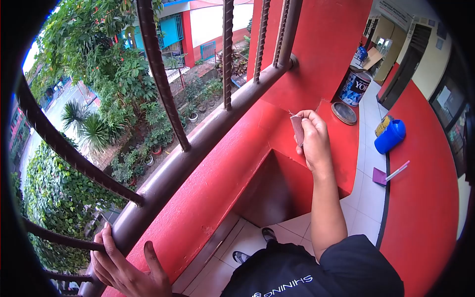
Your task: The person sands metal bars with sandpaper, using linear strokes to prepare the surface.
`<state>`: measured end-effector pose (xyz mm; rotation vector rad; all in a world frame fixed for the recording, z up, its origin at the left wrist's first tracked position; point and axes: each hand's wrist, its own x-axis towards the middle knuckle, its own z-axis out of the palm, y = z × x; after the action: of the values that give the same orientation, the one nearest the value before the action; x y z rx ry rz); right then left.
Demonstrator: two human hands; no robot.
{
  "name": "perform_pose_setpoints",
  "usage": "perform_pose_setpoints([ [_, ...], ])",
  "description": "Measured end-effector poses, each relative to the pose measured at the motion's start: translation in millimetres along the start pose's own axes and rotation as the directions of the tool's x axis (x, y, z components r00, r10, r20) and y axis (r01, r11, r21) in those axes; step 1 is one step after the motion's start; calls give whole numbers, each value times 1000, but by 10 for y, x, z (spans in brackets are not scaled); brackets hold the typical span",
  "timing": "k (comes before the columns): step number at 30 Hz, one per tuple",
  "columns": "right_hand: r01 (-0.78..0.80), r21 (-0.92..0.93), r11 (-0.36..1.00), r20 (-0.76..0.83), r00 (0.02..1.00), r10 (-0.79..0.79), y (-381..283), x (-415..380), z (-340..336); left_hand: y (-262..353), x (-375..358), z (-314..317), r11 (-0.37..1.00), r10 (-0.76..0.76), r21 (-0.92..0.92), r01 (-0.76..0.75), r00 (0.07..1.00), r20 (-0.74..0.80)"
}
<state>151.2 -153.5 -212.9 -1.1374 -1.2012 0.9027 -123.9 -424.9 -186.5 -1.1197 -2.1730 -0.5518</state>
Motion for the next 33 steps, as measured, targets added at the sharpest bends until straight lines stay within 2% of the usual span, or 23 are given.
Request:
perform_pose_setpoints([
  [5,-59,-62,996,44,997,62,59,45,-4,-4,10,-7,1000,0,-15,0,1000,4],
  [7,-52,-14,999,53,997,53,59,96,1,-55,-33,13,1000,10,-15,-10,1000,-9],
  [9,-110,174,979,170,982,81,-48,150,110,-117,-95,53,999,11,33,-13,998,63],
  [10,-55,203,978,222,975,9,-101,212,153,-111,-92,46,1000,0,28,-2,998,68],
  [12,170,130,977,151,970,-190,-159,458,300,-111,-92,52,1000,-1,20,0,997,72],
  [13,228,123,966,80,968,-238,-226,507,402,-107,-94,57,1000,-5,12,4,998,70],
  [15,501,-202,842,47,863,-502,-124,669,558,-116,-112,45,1000,0,21,-2,998,67],
  [17,609,-272,745,135,791,-597,-211,569,623,-134,-101,53,1000,15,1,-15,998,64],
  [18,613,-193,766,146,790,-595,-285,559,571,-138,-101,55,1000,20,0,-20,998,61],
  [19,644,-280,712,107,758,-643,-408,542,482,-149,-109,45,1000,25,15,-26,997,75],
  [21,679,-361,639,167,722,-672,-568,621,188,-151,-100,14,999,32,33,-34,996,79],
  [23,621,-339,706,205,782,-589,-582,730,-95,-96,-101,-9,998,43,32,-46,996,74],
  [25,459,-212,863,216,883,-416,-512,759,-273,-55,-64,1,998,26,55,-31,997,75],
  [26,452,-202,869,219,886,-409,-482,727,-319,-36,-30,-6,1000,10,21,-11,998,62],
  [27,347,-156,925,236,922,-307,-458,687,-357,-27,-16,-5,1000,-10,-12,10,999,52],
  [28,231,-114,966,264,945,-195,-419,681,-401,-103,-67,49,998,24,63,-28,998,66],
  [29,212,-108,971,282,944,-174,-345,725,-469,-173,-90,94,995,29,95,-35,998,60],
  [31,16,-66,998,326,945,6,-234,880,-564,-110,-51,129,989,-8,-151,-4,997,-80],
  [32,-39,19,999,373,928,29,-296,882,-563,-89,-56,159,973,-97,-225,46,970,-224],
  [33,-47,33,998,390,920,30,-333,913,-563,-181,-61,205,893,-185,-449,22,929,-322],
])
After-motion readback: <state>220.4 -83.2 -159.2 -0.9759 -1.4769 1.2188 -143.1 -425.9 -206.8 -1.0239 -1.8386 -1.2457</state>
